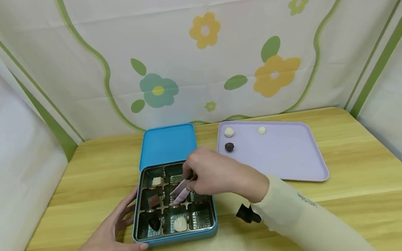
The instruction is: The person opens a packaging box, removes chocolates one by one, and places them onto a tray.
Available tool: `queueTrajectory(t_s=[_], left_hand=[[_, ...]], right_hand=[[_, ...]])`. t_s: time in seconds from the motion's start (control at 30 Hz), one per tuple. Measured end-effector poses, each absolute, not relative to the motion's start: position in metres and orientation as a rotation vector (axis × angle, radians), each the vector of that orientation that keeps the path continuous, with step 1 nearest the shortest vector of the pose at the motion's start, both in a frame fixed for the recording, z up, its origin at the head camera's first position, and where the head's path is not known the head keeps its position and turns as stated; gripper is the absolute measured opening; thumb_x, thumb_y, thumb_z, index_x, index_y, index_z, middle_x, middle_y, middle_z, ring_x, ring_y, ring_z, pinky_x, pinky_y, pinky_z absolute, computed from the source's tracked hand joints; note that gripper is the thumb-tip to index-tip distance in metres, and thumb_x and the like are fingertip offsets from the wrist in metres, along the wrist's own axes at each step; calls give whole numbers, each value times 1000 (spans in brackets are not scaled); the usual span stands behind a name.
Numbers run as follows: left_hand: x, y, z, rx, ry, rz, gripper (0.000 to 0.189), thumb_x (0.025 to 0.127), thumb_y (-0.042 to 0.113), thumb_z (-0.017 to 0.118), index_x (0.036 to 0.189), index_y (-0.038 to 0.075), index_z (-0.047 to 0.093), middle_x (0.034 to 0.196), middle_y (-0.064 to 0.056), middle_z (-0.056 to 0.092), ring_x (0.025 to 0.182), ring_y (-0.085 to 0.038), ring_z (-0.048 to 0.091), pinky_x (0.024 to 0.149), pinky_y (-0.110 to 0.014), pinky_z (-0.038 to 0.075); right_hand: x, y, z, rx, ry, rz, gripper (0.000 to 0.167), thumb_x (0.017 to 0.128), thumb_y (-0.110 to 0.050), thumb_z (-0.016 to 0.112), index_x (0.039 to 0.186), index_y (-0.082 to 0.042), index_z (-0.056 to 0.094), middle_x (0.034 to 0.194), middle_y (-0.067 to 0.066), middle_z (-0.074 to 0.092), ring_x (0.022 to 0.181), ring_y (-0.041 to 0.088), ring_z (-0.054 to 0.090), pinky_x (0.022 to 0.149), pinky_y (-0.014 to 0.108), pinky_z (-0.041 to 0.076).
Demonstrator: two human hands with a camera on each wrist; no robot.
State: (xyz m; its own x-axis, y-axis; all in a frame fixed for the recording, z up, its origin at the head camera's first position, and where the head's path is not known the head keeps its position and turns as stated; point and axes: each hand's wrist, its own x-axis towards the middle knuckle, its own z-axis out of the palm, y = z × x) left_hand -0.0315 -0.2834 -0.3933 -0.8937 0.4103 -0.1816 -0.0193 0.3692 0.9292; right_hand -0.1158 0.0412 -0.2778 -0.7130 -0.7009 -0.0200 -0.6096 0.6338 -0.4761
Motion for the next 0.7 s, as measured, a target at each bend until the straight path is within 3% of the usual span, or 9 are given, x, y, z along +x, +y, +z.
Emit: queueTrajectory(t_s=[0.37,0.53,0.7], left_hand=[[-35,-279,-396,343,2220,1545,118,87,14,90,173,39,13,178,-24,18,149,-61,39,100,-21,51],[-37,-280,-396,330,2214,1542,118,87,15,89,173,39,12,178,-23,17,151,-61,35,100,-20,51],[-37,-281,-397,347,2221,1541,117,88,14,88,173,38,12,178,-23,18,151,-61,37,100,-20,51]], right_hand=[[-119,77,-316,-780,2543,-1155,6,94,-15,82,99,-13,85,92,-3,80,68,9,55,61,25,46],[-118,85,-325,-701,2531,-1269,7,93,-17,84,99,-16,85,93,-4,79,71,11,55,61,25,44],[-117,90,-330,-706,2513,-1317,9,94,-17,84,102,-14,85,98,-1,80,77,11,62,64,25,50]])
